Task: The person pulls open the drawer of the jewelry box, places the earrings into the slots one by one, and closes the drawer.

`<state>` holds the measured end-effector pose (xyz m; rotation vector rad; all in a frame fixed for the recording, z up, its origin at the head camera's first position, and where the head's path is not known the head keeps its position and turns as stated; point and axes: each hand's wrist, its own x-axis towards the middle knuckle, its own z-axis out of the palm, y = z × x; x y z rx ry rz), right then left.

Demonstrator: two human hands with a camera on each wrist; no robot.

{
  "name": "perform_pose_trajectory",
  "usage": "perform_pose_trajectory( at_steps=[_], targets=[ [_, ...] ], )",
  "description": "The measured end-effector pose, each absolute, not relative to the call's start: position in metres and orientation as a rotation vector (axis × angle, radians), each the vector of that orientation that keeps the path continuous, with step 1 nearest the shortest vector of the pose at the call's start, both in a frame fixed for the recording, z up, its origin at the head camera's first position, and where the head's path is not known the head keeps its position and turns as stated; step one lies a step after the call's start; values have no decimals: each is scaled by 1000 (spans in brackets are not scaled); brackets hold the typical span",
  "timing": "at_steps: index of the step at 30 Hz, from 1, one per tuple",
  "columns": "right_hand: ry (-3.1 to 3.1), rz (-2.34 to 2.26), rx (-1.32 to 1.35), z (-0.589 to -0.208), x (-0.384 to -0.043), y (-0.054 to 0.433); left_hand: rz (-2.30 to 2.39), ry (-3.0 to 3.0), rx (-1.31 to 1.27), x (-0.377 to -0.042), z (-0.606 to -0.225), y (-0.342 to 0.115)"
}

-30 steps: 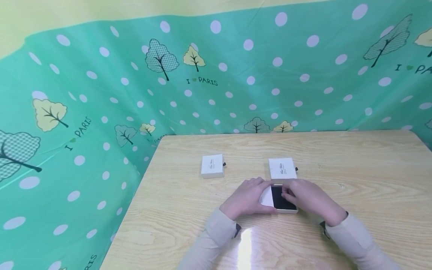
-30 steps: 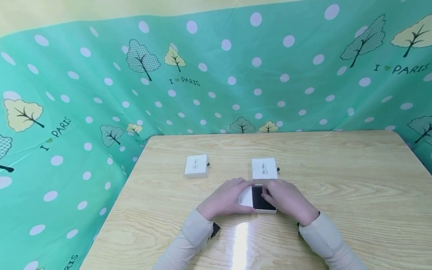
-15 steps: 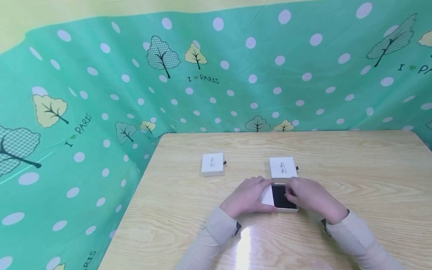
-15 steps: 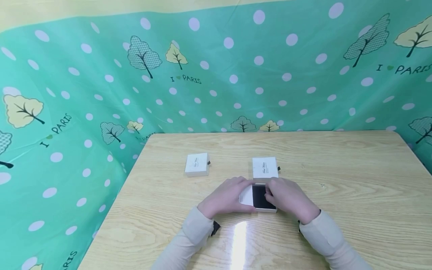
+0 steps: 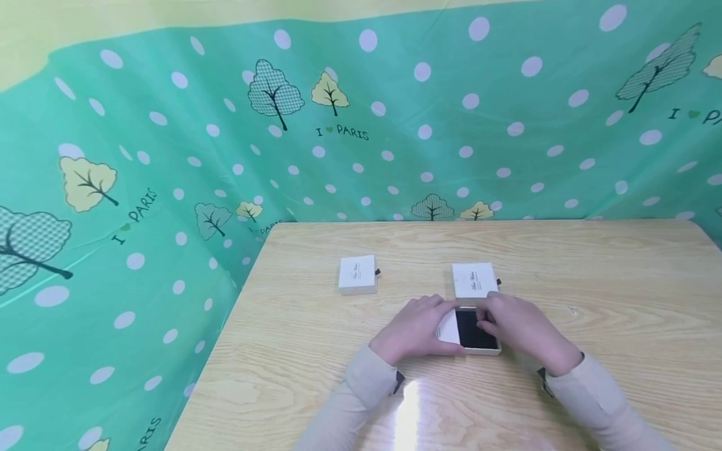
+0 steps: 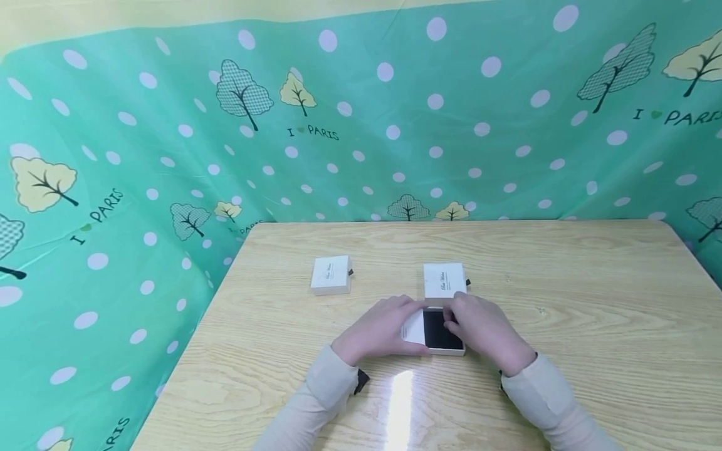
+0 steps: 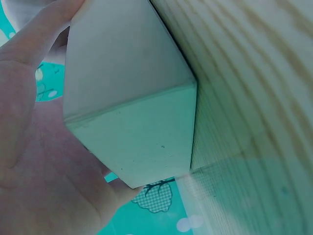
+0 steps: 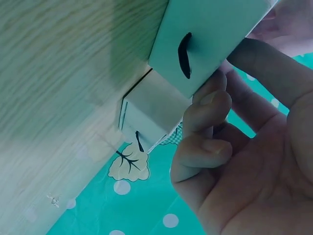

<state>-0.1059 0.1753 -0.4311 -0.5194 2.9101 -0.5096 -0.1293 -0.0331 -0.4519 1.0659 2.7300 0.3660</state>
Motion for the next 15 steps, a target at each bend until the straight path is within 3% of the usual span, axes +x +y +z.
perform_pose_trajectory(
  at_steps=[15],
  targets=[
    [2941,-497,-534,-433,-109,177,368,2727,1093,-130,-453,-33]
  ],
)
